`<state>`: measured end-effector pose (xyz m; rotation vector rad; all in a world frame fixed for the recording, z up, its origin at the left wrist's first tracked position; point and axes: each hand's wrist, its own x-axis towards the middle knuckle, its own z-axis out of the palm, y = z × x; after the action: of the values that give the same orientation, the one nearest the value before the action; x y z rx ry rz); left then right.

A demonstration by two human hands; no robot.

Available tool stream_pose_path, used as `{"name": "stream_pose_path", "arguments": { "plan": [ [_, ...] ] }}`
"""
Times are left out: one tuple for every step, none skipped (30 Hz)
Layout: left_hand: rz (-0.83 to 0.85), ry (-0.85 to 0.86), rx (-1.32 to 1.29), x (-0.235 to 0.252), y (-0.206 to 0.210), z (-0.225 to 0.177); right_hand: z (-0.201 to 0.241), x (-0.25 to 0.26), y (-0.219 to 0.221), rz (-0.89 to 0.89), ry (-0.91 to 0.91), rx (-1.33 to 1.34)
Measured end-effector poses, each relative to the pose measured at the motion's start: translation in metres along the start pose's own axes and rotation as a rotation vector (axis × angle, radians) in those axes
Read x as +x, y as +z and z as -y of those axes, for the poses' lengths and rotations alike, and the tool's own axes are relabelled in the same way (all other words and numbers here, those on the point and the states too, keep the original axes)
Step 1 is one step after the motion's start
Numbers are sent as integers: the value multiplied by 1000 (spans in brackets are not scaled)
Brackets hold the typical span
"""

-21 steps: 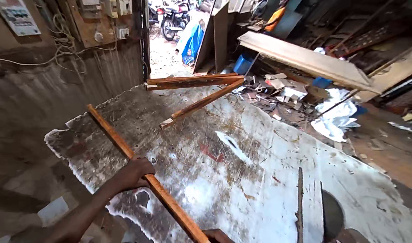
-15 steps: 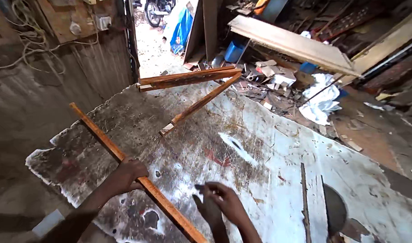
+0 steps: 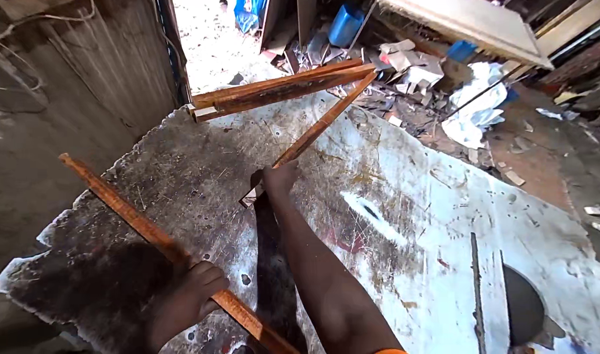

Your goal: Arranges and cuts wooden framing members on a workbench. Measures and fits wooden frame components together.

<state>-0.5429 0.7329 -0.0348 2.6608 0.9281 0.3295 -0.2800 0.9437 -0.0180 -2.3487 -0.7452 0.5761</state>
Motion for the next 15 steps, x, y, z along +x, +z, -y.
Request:
{"name": "stream_pose_path", "arguments": {
  "plan": [
    [-6,-2,6,0,1,-1,-1,1,-1,-18,33,38],
    [-22,3,17,2,1,-2,-7,2,-5,-39,51,84],
    [-38,14,22,4,0,-3,-18,3,-12,-58,49,118],
    [-30,24,27,6,-3,-4,-31,4,-22,-63,26,133],
    [-6,22,29,6,-6,-5,-46,5,-36,-58,-8,126],
    [20,6,35,5,-8,-6,-64,7,-50,-51,-45,113],
    [54,-13,28,5,-13,-10,-84,10,-64,-50,-84,104],
    [119,-44,18,5,-17,-16,-105,10,-79,-50,-117,89],
    [168,-50,43,7,-18,-24,-128,10,-94,-52,-139,77],
    [170,-35,43,9,-16,-34,-150,8,-111,-55,-157,75],
    [121,15,43,9,-7,-44,-173,3,-127,-62,-170,84],
    [80,71,40,9,4,-56,-194,-2,-143,-73,-186,97],
    [73,113,25,9,13,-71,-212,-9,-158,-79,-195,113],
    [93,140,14,8,22,-89,-228,-18,-171,-80,-191,120],
    [138,147,6,7,30,-107,-242,-28,-181,-82,-180,120]
  ]
}}
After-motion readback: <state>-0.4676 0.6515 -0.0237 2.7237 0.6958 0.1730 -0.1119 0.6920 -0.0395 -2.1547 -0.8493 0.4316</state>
